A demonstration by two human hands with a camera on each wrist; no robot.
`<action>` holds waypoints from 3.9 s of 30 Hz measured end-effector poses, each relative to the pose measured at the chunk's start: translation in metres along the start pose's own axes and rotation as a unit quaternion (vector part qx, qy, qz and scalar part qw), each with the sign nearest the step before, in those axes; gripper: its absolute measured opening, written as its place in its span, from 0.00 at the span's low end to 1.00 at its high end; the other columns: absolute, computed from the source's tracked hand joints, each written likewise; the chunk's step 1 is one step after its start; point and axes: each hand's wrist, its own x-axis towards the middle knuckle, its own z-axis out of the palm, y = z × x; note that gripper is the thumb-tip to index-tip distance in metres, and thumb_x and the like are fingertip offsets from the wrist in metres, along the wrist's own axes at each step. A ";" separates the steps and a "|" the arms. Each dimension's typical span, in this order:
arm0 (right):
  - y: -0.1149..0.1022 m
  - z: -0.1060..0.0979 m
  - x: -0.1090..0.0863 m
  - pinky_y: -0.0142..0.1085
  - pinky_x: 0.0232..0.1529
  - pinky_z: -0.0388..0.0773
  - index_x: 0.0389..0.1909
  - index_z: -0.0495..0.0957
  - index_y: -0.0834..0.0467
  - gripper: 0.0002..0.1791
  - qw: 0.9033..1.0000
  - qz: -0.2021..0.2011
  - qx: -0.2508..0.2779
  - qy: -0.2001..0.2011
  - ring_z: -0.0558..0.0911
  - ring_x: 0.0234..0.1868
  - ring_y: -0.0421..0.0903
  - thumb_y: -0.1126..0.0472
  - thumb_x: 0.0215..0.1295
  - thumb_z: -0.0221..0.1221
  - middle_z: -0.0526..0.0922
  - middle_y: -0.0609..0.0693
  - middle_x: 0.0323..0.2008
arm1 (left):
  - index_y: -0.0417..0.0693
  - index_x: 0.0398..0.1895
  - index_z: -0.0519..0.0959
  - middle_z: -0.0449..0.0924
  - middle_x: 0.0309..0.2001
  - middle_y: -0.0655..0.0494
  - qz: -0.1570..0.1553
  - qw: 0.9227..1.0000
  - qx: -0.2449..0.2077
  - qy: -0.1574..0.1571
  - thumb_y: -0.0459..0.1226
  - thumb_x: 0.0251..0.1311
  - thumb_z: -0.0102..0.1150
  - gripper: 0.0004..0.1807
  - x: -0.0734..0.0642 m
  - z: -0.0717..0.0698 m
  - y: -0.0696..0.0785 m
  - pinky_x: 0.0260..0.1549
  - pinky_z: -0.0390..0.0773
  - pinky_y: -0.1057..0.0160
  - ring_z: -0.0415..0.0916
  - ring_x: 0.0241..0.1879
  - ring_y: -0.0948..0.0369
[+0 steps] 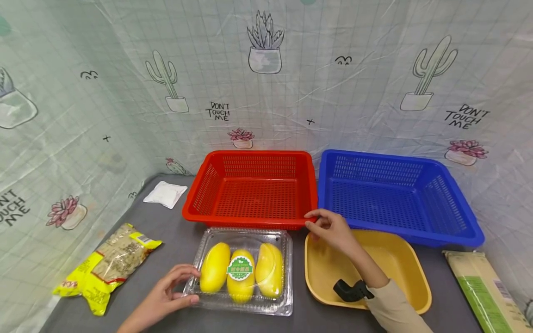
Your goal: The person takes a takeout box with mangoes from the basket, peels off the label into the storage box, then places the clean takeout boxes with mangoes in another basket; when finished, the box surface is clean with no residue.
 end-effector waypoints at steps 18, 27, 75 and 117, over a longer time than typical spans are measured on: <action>-0.013 0.010 -0.004 0.36 0.26 0.79 0.46 0.78 0.69 0.12 0.999 -0.011 0.009 0.030 0.80 0.21 0.43 0.65 0.65 0.62 0.81 0.56 0.21 | 0.53 0.50 0.78 0.69 0.54 0.49 -0.091 0.995 0.028 0.015 0.36 0.54 0.71 0.20 0.001 0.001 0.006 0.36 0.79 0.61 0.70 0.51 0.62; -0.030 0.022 -0.005 0.38 0.28 0.81 0.45 0.79 0.69 0.10 0.999 -0.022 0.038 -0.014 0.80 0.23 0.43 0.66 0.67 0.60 0.80 0.54 0.23 | 0.54 0.51 0.78 0.69 0.55 0.51 -0.093 0.995 0.030 0.018 0.36 0.54 0.71 0.20 0.002 0.003 0.005 0.37 0.78 0.61 0.70 0.52 0.61; -0.051 0.113 -0.003 0.26 0.28 0.67 0.42 0.85 0.59 0.14 0.966 -0.187 -0.120 -0.132 0.70 0.25 0.39 0.58 0.56 0.71 0.79 0.46 0.30 | 0.56 0.54 0.77 0.69 0.57 0.52 -0.090 0.995 0.025 0.019 0.35 0.57 0.69 0.21 -0.001 0.005 0.002 0.39 0.76 0.56 0.67 0.55 0.61; -0.052 0.110 -0.003 0.29 0.27 0.72 0.32 0.81 0.54 0.04 0.966 -0.182 -0.057 -0.171 0.71 0.25 0.31 0.66 0.62 0.65 0.80 0.40 0.28 | 0.55 0.53 0.77 0.69 0.56 0.53 -0.106 0.994 0.026 0.031 0.35 0.55 0.70 0.21 -0.002 0.006 0.001 0.38 0.75 0.54 0.67 0.54 0.61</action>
